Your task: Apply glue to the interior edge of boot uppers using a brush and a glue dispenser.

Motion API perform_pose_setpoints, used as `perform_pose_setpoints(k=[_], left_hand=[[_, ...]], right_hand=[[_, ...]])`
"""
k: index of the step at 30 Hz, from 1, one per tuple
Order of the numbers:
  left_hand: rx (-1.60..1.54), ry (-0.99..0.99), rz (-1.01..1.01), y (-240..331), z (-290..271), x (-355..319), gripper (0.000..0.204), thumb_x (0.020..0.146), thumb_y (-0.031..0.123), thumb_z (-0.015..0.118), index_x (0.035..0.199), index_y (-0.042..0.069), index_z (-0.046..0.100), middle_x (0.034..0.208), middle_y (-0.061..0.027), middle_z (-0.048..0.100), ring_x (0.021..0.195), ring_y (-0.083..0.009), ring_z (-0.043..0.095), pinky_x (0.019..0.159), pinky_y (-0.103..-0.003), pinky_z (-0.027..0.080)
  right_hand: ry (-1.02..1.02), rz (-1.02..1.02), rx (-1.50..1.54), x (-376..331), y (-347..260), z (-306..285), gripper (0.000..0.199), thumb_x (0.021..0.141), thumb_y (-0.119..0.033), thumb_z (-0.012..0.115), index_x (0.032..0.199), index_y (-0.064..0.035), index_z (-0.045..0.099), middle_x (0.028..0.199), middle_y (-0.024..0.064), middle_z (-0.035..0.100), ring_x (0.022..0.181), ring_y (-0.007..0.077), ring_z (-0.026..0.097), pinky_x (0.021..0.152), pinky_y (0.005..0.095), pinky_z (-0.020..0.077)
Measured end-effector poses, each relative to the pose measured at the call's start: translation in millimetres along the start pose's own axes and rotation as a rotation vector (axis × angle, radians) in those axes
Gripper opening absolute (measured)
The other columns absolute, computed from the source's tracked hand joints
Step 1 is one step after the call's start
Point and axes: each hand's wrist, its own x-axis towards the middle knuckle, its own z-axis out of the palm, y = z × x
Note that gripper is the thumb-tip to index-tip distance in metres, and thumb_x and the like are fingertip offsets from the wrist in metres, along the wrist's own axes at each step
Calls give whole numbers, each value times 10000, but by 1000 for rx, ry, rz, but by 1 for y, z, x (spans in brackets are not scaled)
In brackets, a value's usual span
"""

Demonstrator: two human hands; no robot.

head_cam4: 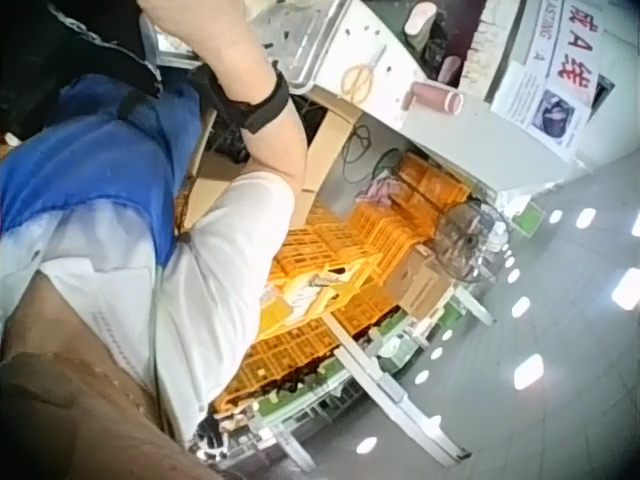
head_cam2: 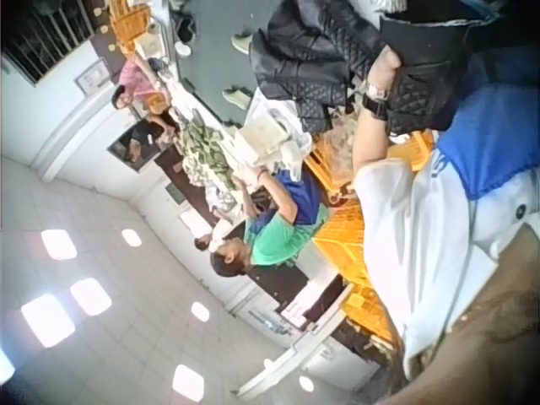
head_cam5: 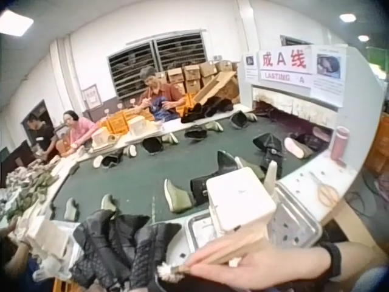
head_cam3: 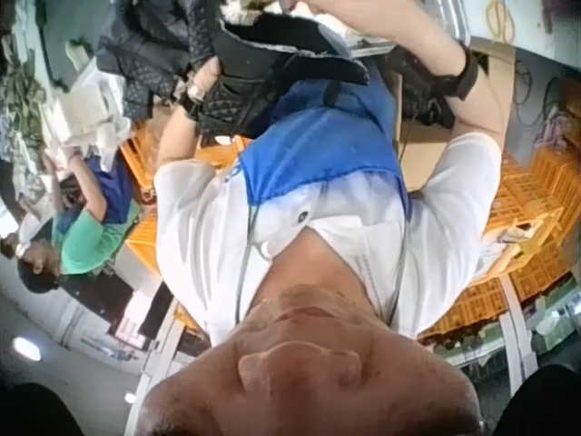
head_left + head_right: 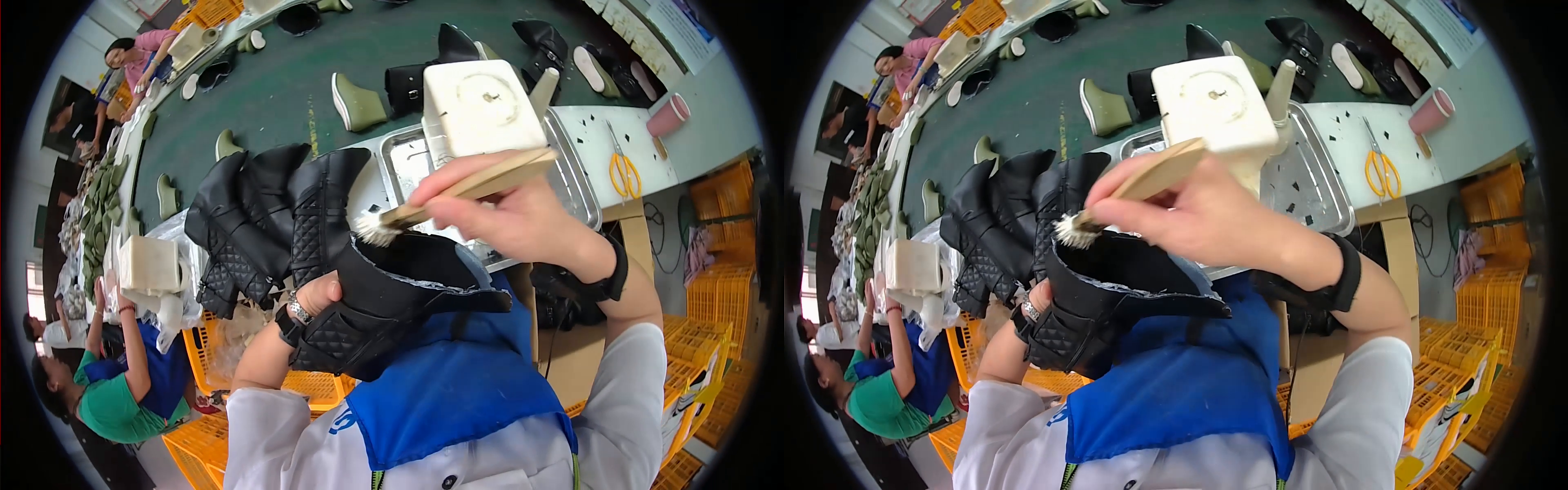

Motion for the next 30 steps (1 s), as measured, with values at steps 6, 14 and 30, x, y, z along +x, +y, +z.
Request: perform_pose_setpoints(k=[6, 14, 30], left_hand=[[66, -4, -6, -1, -4, -9, 868, 610, 319, 780, 1269, -35, 340, 1225, -109, 474, 1093, -188, 472, 956, -312, 353], [157, 12, 28, 8, -16, -10, 889, 589, 315, 794, 1270, -33, 341, 1226, -107, 474, 1093, -188, 471, 955, -312, 352], [373, 17, 73, 6, -26, -17, 931, 547, 307, 822, 1271, -30, 344, 1228, -103, 474, 1092, -189, 469, 952, -310, 349]], right_hand=[[-51, -159, -184, -2, 19, -3, 125, 786, -135, 623, 819, -15, 630, 660, 32, 604, 555, 69, 518, 515, 219, 421], [3, 29, -190, -22, 21, -16, 135, 780, -135, 620, 813, -4, 633, 643, 35, 598, 559, 67, 523, 523, 219, 427], [1, 149, 102, -15, 10, -4, 146, 820, -154, 588, 864, -17, 608, 695, 10, 590, 556, 62, 521, 483, 207, 415]])
